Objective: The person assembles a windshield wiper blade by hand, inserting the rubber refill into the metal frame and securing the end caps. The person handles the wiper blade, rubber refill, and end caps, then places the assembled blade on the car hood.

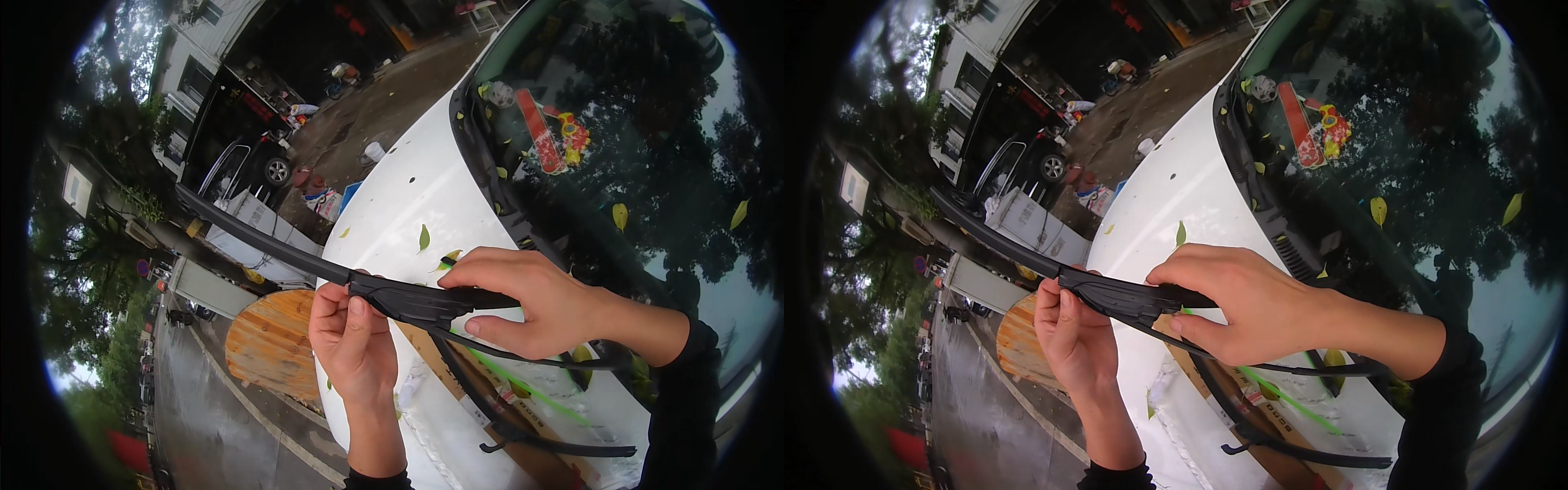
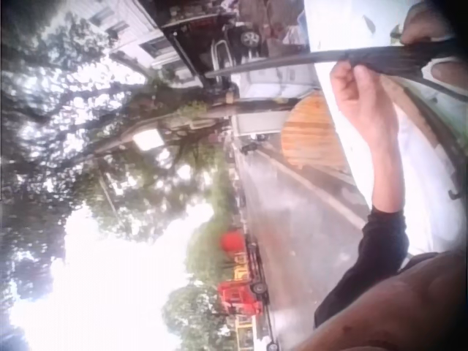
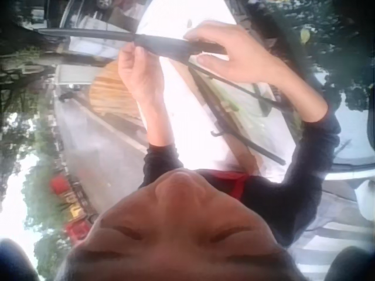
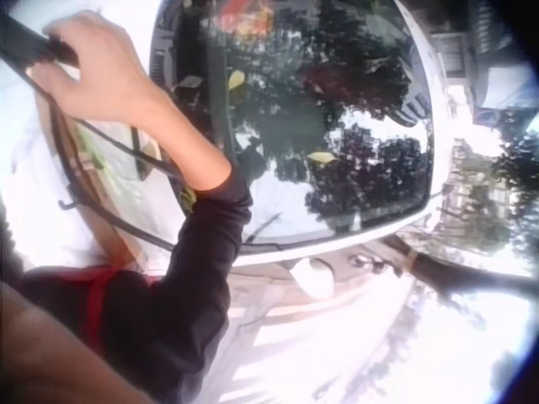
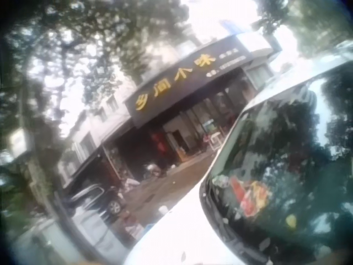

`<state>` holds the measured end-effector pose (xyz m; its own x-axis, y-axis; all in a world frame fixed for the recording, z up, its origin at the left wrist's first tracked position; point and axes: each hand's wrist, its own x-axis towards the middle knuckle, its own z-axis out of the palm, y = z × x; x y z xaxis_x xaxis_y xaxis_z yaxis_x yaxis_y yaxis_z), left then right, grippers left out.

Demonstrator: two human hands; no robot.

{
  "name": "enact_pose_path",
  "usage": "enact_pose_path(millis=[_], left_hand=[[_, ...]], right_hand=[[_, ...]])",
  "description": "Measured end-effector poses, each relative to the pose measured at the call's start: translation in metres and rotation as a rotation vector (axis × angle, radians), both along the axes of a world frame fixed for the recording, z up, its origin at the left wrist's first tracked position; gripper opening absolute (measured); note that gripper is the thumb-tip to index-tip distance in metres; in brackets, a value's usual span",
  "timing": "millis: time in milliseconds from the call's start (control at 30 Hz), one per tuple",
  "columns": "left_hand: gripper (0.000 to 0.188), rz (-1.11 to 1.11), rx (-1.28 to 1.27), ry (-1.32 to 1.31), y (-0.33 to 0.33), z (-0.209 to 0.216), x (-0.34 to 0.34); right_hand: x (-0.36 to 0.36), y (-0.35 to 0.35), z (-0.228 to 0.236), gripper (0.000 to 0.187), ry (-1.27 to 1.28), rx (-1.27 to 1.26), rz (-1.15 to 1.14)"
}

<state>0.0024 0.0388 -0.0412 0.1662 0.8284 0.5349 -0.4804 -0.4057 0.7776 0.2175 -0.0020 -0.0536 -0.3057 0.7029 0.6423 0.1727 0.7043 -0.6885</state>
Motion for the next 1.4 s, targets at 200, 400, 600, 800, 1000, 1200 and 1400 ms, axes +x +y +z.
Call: enact_pose_path(millis=[200, 400, 600, 800, 1000, 1200, 1400], left_hand=[[0.012, 0.010, -0.021, 0.008, 0.003, -0.001, 0.005], [0.012, 0.043, -0.056, 0.013, 0.004, -0.002, 0.011], [0.012, 0.025, -0.057, 0.012, 0.004, -0.001, 0.011], [0.011, 0.002, 0.003, 0.007, 0.005, -0.003, 0.005], [0.012, -0.019, 0.016, 0.007, 0.006, -0.004, 0.002], [0.014, -0.016, -0.017, 0.001, 0.005, -0.003, 0.005], [0.016, -0.030, -0.038, -0.003, 0.007, -0.004, 0.006]], right_hand=[[0.001, 0.001, -0.010, 0.039, -0.038, -0.011, 0.013], [-0.002, -0.001, -0.015, 0.041, 0.013, 0.007, 0.027], [-0.002, -0.001, -0.017, 0.041, 0.034, 0.005, 0.024], [-0.003, 0.003, -0.018, 0.039, 0.042, 0.011, -0.001], [-0.004, 0.004, -0.020, 0.039, 0.056, 0.012, -0.008], [-0.004, 0.003, -0.020, 0.039, 0.057, 0.026, -0.012], [-0.005, -0.001, -0.019, 0.039, 0.058, 0.001, -0.007]])
